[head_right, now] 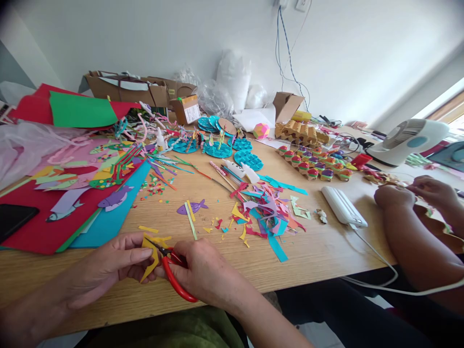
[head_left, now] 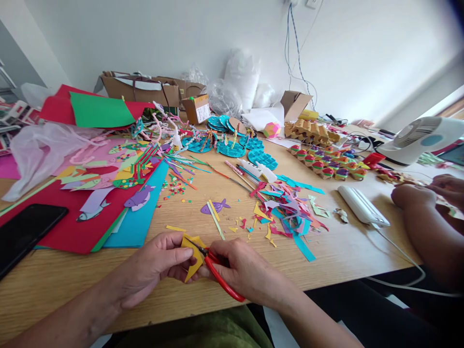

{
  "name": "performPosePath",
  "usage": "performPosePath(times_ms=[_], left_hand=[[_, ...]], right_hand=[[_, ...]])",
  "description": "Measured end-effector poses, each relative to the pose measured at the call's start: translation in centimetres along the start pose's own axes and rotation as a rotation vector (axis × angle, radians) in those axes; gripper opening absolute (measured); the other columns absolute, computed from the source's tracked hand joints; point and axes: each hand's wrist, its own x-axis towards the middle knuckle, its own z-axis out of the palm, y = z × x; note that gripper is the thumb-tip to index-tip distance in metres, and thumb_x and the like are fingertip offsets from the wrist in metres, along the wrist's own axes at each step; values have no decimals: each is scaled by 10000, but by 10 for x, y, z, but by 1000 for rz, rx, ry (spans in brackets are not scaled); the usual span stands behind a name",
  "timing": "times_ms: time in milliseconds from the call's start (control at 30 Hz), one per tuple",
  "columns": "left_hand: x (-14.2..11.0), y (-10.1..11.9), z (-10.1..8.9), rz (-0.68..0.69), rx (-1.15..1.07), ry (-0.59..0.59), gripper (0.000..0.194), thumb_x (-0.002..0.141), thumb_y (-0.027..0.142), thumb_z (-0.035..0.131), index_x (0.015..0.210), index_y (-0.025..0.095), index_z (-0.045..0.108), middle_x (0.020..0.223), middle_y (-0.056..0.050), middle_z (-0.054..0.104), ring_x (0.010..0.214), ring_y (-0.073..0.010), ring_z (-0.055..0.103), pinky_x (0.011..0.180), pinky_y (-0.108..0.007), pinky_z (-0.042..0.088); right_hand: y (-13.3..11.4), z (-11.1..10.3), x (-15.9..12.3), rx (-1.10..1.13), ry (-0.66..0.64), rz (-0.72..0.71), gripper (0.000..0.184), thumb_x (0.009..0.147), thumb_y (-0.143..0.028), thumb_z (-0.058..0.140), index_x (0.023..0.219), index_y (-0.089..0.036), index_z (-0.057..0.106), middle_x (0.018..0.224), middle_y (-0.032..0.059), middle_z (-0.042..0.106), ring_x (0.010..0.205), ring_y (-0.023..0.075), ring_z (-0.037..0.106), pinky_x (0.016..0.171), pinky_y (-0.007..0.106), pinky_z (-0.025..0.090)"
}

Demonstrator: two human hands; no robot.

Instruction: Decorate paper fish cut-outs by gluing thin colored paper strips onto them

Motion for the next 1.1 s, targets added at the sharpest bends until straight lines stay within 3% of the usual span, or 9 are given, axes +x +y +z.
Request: performPosePath(times_ms=[433, 700, 1100], left_hand=[[2, -2, -2, -21, 12, -19, 171, 772, 295, 591, 798, 127, 612, 767, -42, 609, 666, -132, 538, 608, -233, 419], [1, -4, -3, -23, 11, -32, 171, 775, 287, 588, 821, 126, 624, 770, -48, 614, 666, -125, 524, 588, -216, 404], [3, -6, -2, -31, -21, -62, 140, 784, 263, 575, 819, 133, 614, 753, -34, 598, 661, -119, 527, 584, -207, 404]], right_hand=[[9, 5, 5, 24, 10, -16, 365, 791, -457, 527, 590, -157, 470, 500, -71, 350, 475, 50, 281, 413, 168, 211], [4, 3, 3, 1, -22, -3, 360, 797, -500, 500, 667, -165, 521, 543, -60, 424, 490, 55, 342, 425, 174, 230], [4, 3, 2, -4, -28, 12, 344, 800, -470, 500, 646, -163, 515, 534, -61, 419, 481, 54, 338, 411, 178, 216]])
